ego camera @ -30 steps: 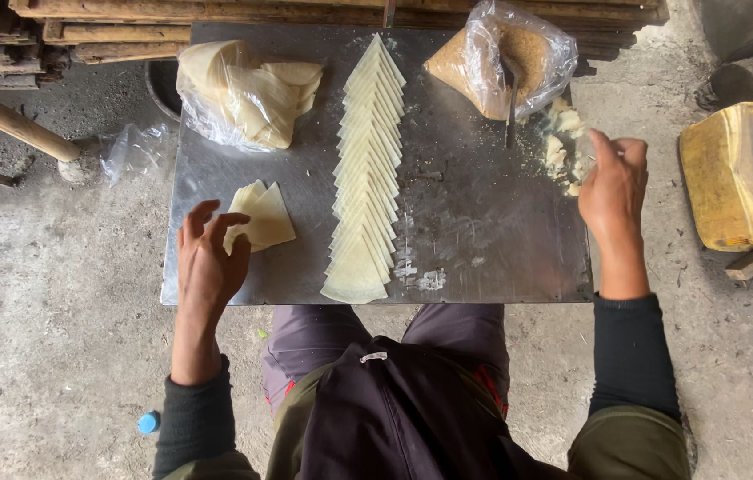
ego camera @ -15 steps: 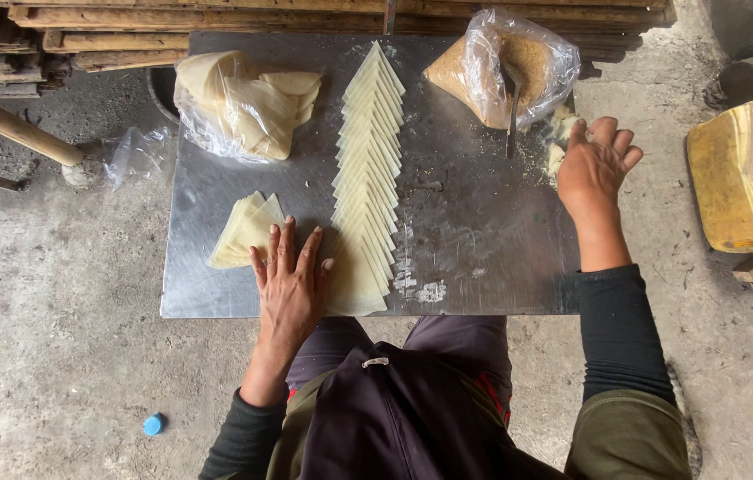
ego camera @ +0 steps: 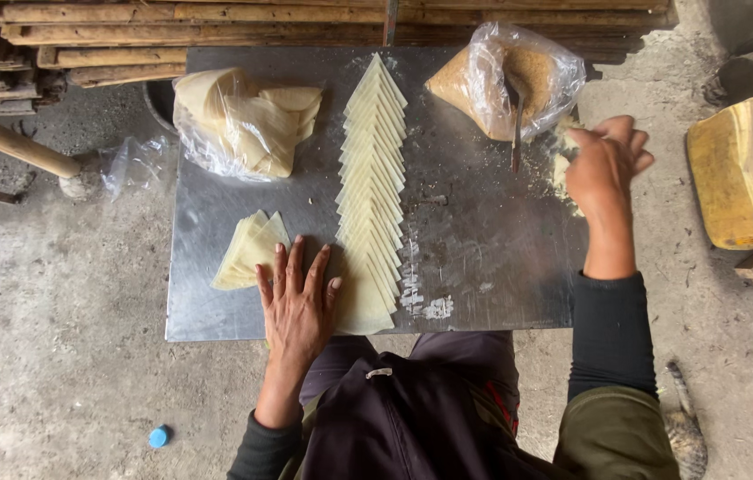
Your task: The person folds thin, triangular sheets of dough into cone shapes on a metal table. They repeatedly pick up a sheet, fold it, and place it into a growing stack. A cat is briefly petted during the process.
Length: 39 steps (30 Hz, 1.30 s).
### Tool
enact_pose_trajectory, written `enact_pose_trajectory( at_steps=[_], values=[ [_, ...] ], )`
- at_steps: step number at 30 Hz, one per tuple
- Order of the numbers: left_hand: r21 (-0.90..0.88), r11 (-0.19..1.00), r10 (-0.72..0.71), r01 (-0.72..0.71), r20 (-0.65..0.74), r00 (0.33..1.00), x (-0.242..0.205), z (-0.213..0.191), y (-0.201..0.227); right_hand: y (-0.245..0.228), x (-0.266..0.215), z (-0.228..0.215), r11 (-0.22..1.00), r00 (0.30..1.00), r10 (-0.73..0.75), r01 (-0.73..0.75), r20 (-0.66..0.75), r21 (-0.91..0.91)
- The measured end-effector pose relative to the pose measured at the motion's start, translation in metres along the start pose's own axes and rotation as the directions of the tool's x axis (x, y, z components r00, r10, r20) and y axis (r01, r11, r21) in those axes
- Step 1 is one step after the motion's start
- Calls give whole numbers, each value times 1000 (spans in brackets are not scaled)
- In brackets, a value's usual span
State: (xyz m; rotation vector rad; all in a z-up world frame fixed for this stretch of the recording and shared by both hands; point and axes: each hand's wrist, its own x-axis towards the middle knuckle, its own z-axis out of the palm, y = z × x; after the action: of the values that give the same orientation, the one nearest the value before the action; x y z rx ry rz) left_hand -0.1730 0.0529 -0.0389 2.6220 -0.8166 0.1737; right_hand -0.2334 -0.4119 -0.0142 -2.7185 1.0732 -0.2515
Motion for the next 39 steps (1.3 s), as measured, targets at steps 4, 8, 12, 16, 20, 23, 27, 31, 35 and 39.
enact_pose_trajectory(
  at_steps=[4, 8, 12, 16, 20, 23, 27, 31, 35, 39],
  values=[
    [2, 1000, 1, -1, 1, 1000, 1, 0, 1, 19, -20, -12, 994, 990, -80, 70, -119, -84],
    [7, 1000, -10, 10, 5, 1000, 0, 0, 1, 28, -17, 7, 990, 987, -124, 116, -102, -75],
    [19, 1000, -15, 14, 8, 1000, 1, -1, 3, 22, -8, 15, 993, 992, -118, 117, -46, -34],
    [28, 1000, -15, 14, 5, 1000, 2, -2, 5, 16, -5, 20, 990, 990, -139, 138, -16, -28],
    [11, 1000, -21, 21, -12, 1000, 2, -6, 8, 23, 1, 27, 994, 993, -104, 106, -56, 39],
    [21, 999, -24, 24, -12, 1000, 5, -6, 8, 42, 5, 29, 994, 970, -79, 94, -229, 56],
    [23, 999, -31, 32, -20, 999, 4, -5, 8, 57, 2, 33, 999, 971, 44, -37, -237, 33],
    [25, 999, -36, 37, -26, 999, 6, -4, 8, 37, -3, 35, 997, 975, -78, 82, -210, 14],
    [32, 999, -37, 37, -28, 999, 2, -2, 9, 29, -6, 33, 982, 955, -188, 184, -229, -37],
    [42, 999, -32, 33, -28, 999, 3, -2, 9, 32, 3, 40, 980, 952, -199, 188, -232, -71]
  ],
)
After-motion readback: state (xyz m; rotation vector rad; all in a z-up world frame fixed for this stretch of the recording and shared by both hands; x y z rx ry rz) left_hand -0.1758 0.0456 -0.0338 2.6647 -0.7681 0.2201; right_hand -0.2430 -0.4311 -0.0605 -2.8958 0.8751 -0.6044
